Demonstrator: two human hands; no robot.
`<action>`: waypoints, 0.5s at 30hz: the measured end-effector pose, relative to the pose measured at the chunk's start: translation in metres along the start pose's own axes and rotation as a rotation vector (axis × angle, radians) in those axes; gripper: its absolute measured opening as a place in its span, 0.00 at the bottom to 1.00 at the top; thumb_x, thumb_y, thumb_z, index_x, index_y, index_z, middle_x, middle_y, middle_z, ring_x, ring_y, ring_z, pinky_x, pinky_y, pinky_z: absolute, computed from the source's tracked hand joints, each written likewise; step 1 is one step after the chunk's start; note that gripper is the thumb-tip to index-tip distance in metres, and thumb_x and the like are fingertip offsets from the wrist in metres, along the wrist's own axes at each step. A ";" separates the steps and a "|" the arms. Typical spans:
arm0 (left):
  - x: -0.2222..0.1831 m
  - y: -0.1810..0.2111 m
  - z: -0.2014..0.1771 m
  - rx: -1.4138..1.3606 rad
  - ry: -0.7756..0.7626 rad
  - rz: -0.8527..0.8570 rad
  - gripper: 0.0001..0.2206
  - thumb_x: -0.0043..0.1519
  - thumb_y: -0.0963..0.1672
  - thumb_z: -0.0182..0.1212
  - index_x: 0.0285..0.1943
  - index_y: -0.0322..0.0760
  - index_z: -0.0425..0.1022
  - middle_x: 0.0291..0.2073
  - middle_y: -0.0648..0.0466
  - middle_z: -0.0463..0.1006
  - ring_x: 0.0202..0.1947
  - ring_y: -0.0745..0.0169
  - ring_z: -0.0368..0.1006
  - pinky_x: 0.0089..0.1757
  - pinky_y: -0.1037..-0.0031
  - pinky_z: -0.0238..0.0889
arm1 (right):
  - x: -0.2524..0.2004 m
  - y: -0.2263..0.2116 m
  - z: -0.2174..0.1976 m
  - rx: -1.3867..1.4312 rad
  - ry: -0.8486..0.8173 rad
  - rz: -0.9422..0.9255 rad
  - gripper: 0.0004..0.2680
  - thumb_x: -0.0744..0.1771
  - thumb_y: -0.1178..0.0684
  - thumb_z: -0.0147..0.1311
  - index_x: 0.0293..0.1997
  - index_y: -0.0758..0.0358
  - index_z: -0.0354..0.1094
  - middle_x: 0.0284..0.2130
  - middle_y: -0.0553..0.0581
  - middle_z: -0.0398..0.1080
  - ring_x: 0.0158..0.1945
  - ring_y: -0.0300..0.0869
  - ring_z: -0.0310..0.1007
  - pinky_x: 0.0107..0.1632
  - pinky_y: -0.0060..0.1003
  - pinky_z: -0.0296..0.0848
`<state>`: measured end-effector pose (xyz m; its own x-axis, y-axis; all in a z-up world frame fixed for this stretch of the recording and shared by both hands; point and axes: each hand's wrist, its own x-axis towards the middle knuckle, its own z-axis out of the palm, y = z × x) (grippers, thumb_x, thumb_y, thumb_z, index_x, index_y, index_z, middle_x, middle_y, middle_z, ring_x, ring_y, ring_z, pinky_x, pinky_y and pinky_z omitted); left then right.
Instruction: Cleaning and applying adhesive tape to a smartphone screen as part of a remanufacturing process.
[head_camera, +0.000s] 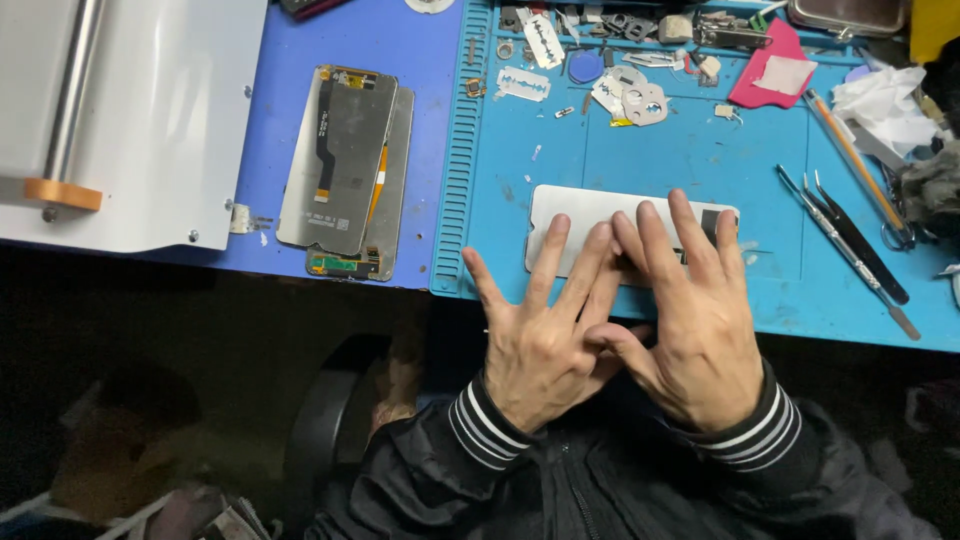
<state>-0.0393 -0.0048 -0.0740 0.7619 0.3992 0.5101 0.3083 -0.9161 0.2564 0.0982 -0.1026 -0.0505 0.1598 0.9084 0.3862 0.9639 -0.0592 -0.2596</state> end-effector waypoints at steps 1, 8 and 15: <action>0.001 0.001 -0.002 0.020 0.000 -0.002 0.27 0.72 0.53 0.41 0.73 0.36 0.72 0.73 0.53 0.65 0.75 0.46 0.54 0.61 0.18 0.25 | 0.001 -0.003 0.000 -0.006 -0.022 0.031 0.33 0.70 0.33 0.41 0.75 0.75 0.46 0.71 0.70 0.58 0.77 0.71 0.48 0.74 0.76 0.45; 0.002 -0.001 -0.004 0.006 -0.004 0.023 0.24 0.73 0.54 0.45 0.65 0.37 0.78 0.73 0.51 0.66 0.75 0.42 0.56 0.59 0.17 0.24 | -0.006 0.001 -0.010 -0.143 0.012 0.137 0.33 0.70 0.29 0.32 0.75 0.71 0.54 0.73 0.66 0.57 0.75 0.63 0.57 0.73 0.71 0.52; 0.013 -0.003 -0.016 0.127 -0.120 0.049 0.34 0.66 0.61 0.61 0.76 0.43 0.68 0.76 0.54 0.61 0.77 0.44 0.47 0.57 0.14 0.29 | -0.016 0.010 -0.006 -0.055 0.095 0.143 0.30 0.71 0.35 0.39 0.74 0.75 0.49 0.68 0.65 0.66 0.76 0.66 0.58 0.74 0.71 0.54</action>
<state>-0.0394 0.0035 -0.0546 0.8379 0.3533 0.4160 0.3327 -0.9349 0.1237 0.1061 -0.1203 -0.0544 0.3128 0.8463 0.4311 0.9398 -0.2100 -0.2695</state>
